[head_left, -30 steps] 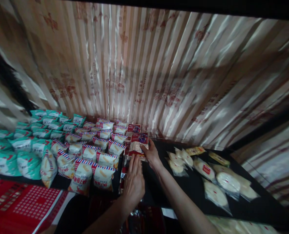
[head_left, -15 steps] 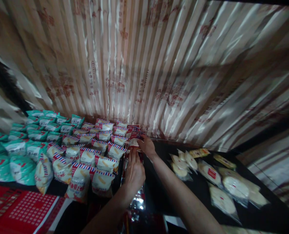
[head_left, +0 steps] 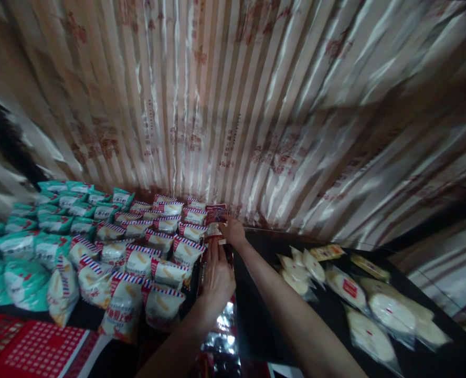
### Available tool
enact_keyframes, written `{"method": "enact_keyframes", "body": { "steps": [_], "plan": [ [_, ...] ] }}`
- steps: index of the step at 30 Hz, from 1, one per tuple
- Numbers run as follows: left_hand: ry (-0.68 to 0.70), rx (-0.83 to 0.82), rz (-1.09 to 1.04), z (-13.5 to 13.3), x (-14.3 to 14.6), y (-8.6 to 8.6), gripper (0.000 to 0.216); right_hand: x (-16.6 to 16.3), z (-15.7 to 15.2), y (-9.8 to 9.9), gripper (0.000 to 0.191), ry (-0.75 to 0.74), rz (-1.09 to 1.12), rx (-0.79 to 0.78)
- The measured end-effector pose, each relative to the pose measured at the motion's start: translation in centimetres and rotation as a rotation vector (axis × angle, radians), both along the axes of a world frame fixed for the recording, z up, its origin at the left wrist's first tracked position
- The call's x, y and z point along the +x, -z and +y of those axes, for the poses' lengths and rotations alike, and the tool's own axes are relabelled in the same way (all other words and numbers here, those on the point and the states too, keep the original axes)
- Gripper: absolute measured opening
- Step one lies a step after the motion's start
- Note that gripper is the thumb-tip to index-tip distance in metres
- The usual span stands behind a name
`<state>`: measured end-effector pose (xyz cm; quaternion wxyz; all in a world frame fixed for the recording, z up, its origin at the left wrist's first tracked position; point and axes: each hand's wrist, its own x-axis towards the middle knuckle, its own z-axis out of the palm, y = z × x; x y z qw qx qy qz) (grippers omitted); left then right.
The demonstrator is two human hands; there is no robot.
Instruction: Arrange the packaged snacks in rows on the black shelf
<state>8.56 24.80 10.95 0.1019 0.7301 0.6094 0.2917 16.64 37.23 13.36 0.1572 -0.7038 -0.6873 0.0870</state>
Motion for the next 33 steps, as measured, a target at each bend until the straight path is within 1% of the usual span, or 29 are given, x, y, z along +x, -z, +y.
{"method": "enact_keyframes", "body": {
  "steps": [5,9,15,26,29,33],
  "plan": [
    [0.002,-0.032,-0.032,1.0,0.2,-0.1,0.057,0.1,1.1,0.1,0.033,-0.030,-0.046,-0.033],
    [0.004,-0.084,-0.060,1.5,0.3,0.1,0.057,0.1,1.6,0.2,0.034,-0.043,-0.079,-0.060],
    [-0.013,-0.068,-0.082,2.0,0.5,0.8,0.058,0.0,1.7,0.7,0.034,-0.009,-0.105,-0.100],
    [-0.015,-0.096,-0.053,2.5,0.7,1.2,0.056,0.1,1.7,0.8,0.042,0.053,-0.093,-0.118],
    [-0.016,-0.095,-0.062,2.7,0.8,1.5,0.054,0.1,1.7,0.9,0.040,0.079,-0.087,-0.113],
    [0.010,-0.078,-0.080,2.9,0.8,1.5,0.055,0.1,1.6,0.9,0.036,0.071,-0.065,-0.085]
  ]
}}
